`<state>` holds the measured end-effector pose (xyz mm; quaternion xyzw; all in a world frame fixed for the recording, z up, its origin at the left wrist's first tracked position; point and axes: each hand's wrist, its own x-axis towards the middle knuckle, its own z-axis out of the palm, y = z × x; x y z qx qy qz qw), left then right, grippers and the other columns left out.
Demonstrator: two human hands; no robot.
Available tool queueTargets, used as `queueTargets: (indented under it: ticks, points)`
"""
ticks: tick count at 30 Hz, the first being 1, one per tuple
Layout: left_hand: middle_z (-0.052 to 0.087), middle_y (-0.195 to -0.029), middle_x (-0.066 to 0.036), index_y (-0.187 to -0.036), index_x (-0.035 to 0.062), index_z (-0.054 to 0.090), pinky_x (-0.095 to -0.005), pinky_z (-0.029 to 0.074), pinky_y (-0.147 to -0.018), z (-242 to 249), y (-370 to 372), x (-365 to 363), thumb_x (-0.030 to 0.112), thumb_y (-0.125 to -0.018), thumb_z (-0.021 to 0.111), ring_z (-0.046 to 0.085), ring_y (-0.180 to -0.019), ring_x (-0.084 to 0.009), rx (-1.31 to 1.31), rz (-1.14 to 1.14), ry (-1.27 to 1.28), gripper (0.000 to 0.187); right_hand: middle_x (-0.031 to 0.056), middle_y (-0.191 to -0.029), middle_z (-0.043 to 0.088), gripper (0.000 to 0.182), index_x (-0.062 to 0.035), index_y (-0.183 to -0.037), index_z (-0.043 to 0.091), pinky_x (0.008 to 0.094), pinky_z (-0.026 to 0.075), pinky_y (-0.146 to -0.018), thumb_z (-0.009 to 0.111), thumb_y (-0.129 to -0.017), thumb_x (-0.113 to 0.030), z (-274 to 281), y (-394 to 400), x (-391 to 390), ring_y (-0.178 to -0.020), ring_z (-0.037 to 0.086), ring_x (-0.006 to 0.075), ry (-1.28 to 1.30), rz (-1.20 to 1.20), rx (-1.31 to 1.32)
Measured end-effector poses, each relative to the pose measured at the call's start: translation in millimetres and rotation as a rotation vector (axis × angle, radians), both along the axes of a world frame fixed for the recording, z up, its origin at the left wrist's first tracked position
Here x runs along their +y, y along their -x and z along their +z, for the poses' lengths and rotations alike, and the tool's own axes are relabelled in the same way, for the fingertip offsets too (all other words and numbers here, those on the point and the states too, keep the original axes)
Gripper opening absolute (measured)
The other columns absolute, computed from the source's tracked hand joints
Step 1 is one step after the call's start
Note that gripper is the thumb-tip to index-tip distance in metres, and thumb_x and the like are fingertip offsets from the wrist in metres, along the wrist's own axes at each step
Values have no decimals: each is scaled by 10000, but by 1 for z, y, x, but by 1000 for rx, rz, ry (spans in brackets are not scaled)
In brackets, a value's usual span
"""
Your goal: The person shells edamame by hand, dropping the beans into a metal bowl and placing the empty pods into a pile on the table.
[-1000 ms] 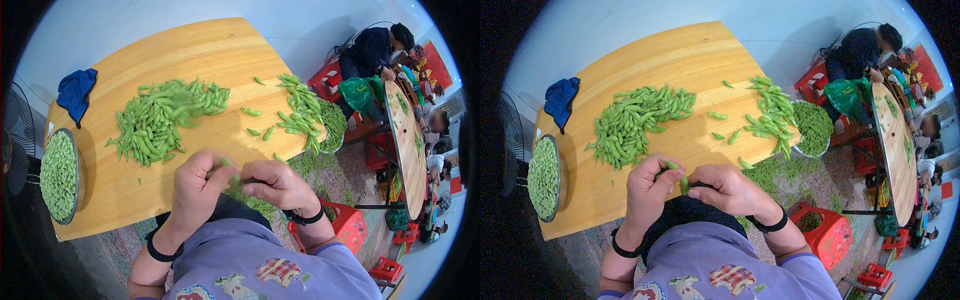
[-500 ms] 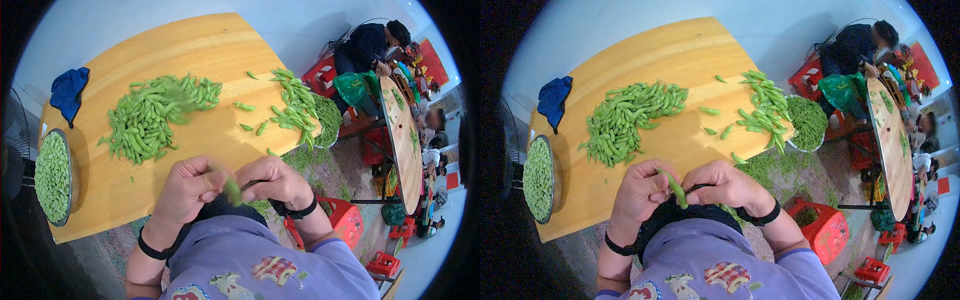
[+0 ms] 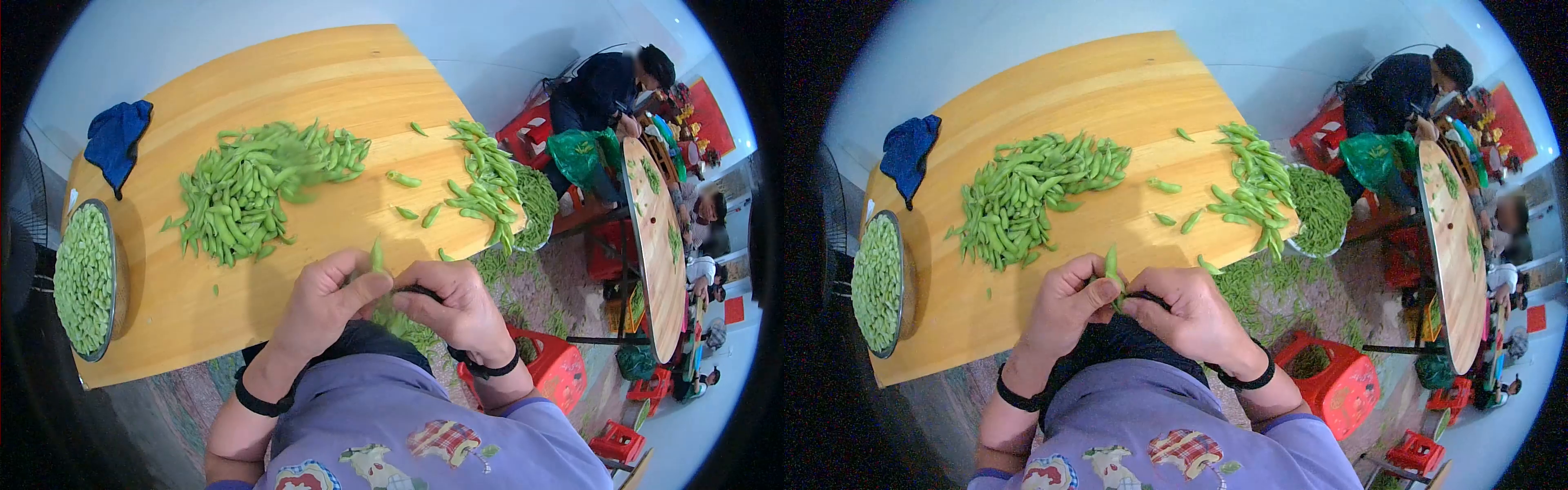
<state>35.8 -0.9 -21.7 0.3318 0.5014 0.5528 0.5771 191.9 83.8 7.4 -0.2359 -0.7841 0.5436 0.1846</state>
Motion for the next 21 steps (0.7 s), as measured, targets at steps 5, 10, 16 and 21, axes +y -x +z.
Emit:
queueTargets:
  ticks: [5, 10, 16, 21]
  points:
    - [510, -706, 34, -852, 50, 573, -170, 322, -473, -12, -3, 3, 148, -873, 538, 425, -580, -13, -353, 85, 61, 107, 59, -582, 533, 112, 20, -809, 593, 248, 381, -498, 608, -783, -88, -9, 5, -5, -536, 469, 95, 232, -120, 30]
    - [509, -724, 28, -915, 41, 576, -164, 286, -456, -14, -11, 4, 141, -888, 494, 399, -555, -17, -466, 157, 33, 133, 92, -591, 541, 89, 16, -796, 596, 272, 397, -497, 609, -767, -67, -15, 11, -10, -522, 503, 152, -170, -189, 83]
    - [509, -727, 13, -967, 41, 560, -199, 384, -524, -16, -14, -5, 65, -816, 589, 467, -609, -68, 31, 421, -80, 156, 122, -603, 550, 74, 14, -775, 597, 297, 419, -512, 606, -758, -58, -9, 10, -7, -532, 537, 195, -115, -300, -63]
    - [532, -741, -90, -948, 71, 550, -273, 431, -554, -11, -7, -5, 61, -709, 689, 539, -625, -202, 718, 278, -488, 277, 113, -584, 539, 96, 23, -766, 588, 284, 396, -490, 602, -771, -72, -9, 13, -10, -504, 503, 175, -70, -233, -16]
